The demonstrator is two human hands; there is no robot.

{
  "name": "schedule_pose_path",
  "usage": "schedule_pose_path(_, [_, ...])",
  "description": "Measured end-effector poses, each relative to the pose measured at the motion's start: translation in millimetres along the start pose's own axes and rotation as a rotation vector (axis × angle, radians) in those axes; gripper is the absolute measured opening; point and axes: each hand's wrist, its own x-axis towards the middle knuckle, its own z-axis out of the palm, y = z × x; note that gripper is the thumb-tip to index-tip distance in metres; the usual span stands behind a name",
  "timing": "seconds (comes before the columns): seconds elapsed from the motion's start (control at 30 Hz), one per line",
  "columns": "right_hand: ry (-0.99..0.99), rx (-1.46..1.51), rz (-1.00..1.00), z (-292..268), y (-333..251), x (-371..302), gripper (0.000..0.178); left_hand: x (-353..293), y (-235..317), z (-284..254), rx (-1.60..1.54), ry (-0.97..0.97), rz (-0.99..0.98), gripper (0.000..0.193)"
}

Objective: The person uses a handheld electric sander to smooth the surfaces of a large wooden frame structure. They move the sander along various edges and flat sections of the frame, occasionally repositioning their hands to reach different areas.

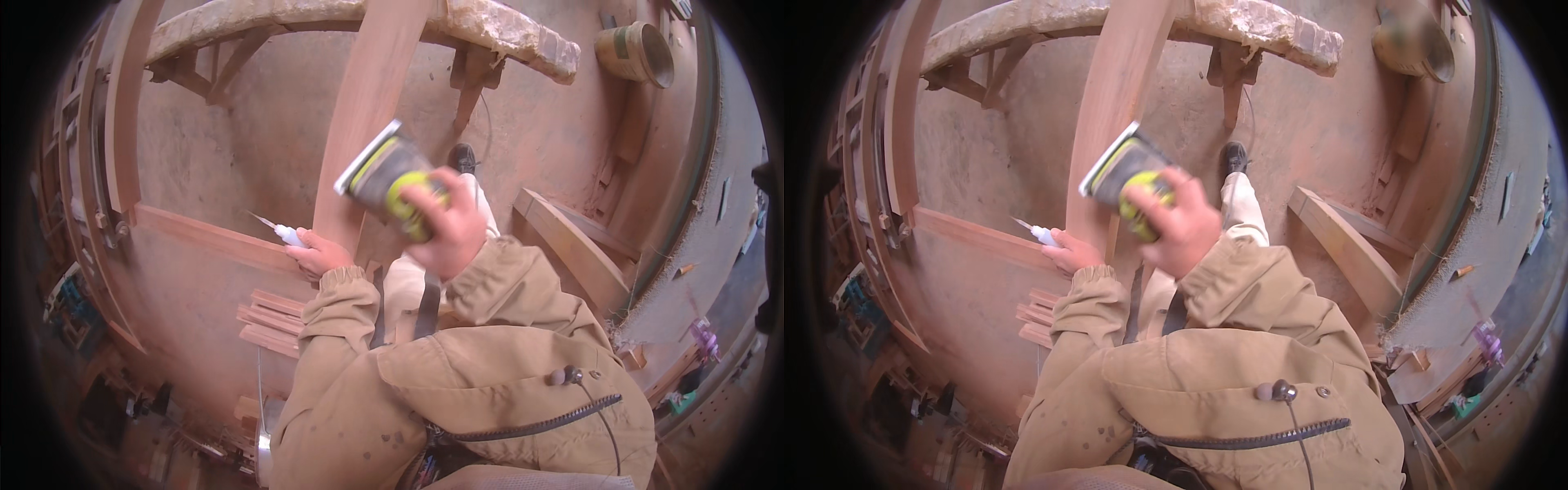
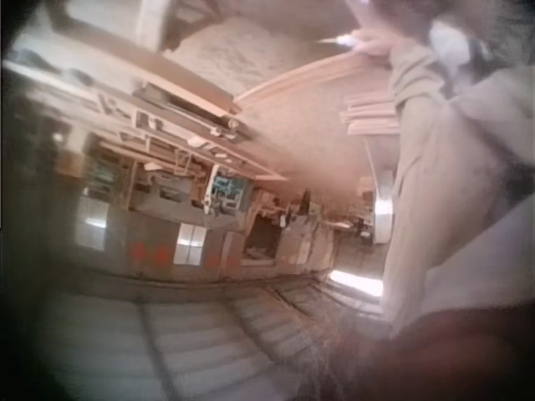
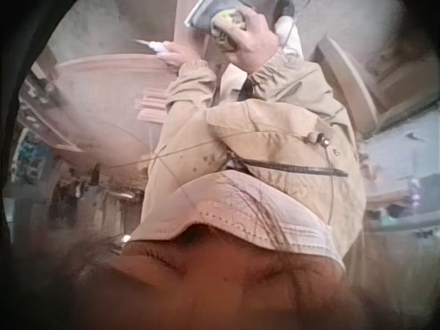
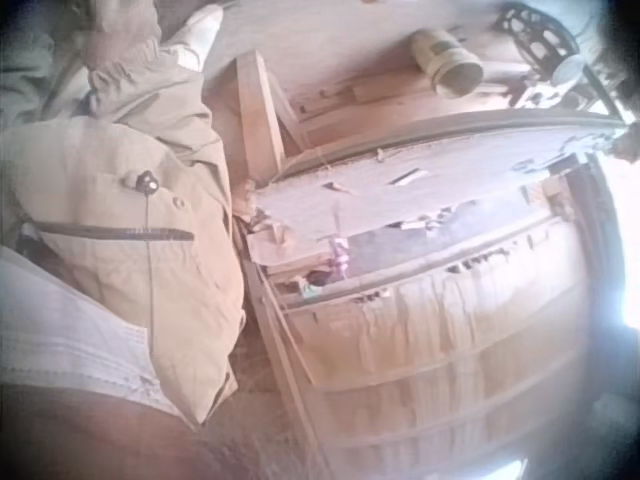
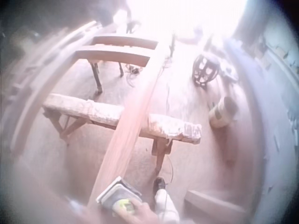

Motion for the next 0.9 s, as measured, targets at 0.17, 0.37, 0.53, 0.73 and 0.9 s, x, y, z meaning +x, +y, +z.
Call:
schedule_pose_path(0.17, [-0.200, -0.237, -0.097, 3, -33, 39, 0.048, 3, -4, 0, -0.005, -0.009, 0.016, 0.043])
schedule_pose_path(0.37, [-0.074, -0.463, 0.144, -18, -15, 135, 0.053, 1, 0, 8, -0.026, 0.028, 0.088, 0.042])
schedule_pose_path(0.53, [-0.363, -0.411, -0.079, 9, -43, 57, 0.057, -1, -1, 11, 0.004, 0.060, 0.078, 0.041])
schedule_pose_path(0.73, [-0.262, -0.449, -0.106, 7, -29, 96, 0.053, 4, -9, 4, 0.026, 0.117, 0.095, 0.039])
schedule_pose_path(0.9, [-0.186, -0.492, 0.166, -28, 41, 186, 0.059, -1, -3, 15, -0.044, 0.072, 0.117, 0.038])
